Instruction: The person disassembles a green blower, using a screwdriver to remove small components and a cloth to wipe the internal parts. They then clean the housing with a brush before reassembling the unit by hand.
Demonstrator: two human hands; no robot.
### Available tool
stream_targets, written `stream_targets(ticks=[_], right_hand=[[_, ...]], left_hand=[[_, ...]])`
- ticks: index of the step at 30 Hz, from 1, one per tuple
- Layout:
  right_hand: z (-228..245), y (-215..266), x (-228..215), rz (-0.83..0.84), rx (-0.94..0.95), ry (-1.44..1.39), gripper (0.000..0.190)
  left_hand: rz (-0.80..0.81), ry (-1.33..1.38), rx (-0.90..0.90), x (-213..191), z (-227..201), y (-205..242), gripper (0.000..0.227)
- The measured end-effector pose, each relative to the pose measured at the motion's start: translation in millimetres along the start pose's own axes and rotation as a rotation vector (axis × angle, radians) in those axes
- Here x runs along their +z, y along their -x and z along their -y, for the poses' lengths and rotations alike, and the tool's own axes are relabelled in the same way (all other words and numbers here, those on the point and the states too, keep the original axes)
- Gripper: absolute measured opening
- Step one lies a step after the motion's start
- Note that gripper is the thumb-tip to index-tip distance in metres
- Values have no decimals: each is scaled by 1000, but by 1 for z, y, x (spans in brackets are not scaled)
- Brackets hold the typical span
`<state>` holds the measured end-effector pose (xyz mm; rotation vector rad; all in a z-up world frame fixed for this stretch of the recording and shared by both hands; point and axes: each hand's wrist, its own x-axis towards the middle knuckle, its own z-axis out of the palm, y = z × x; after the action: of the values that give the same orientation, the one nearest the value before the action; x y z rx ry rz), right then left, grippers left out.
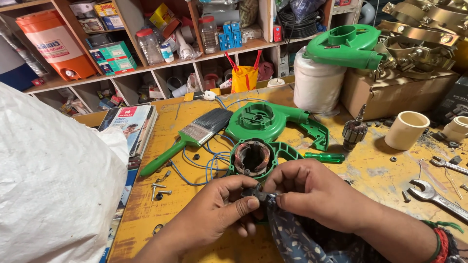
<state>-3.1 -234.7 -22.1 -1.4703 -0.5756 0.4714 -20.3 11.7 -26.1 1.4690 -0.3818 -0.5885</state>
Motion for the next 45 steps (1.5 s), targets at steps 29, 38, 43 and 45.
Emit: stream_targets(ticks=[29, 38, 43, 45], right_hand=[[-2, 2, 9, -40, 137, -280, 10], [-3, 3, 11, -73, 78, -254, 8], [1, 3, 12, -83, 105, -285, 7], [-2, 3, 10, -79, 98, -277, 7]], left_hand=[[-48, -45, 36, 7, -2, 3, 34], [-137, -259, 221, 10, -5, 6, 34], [-195, -474, 259, 12, -11, 8, 33], [-190, -473, 263, 13, -12, 9, 32]])
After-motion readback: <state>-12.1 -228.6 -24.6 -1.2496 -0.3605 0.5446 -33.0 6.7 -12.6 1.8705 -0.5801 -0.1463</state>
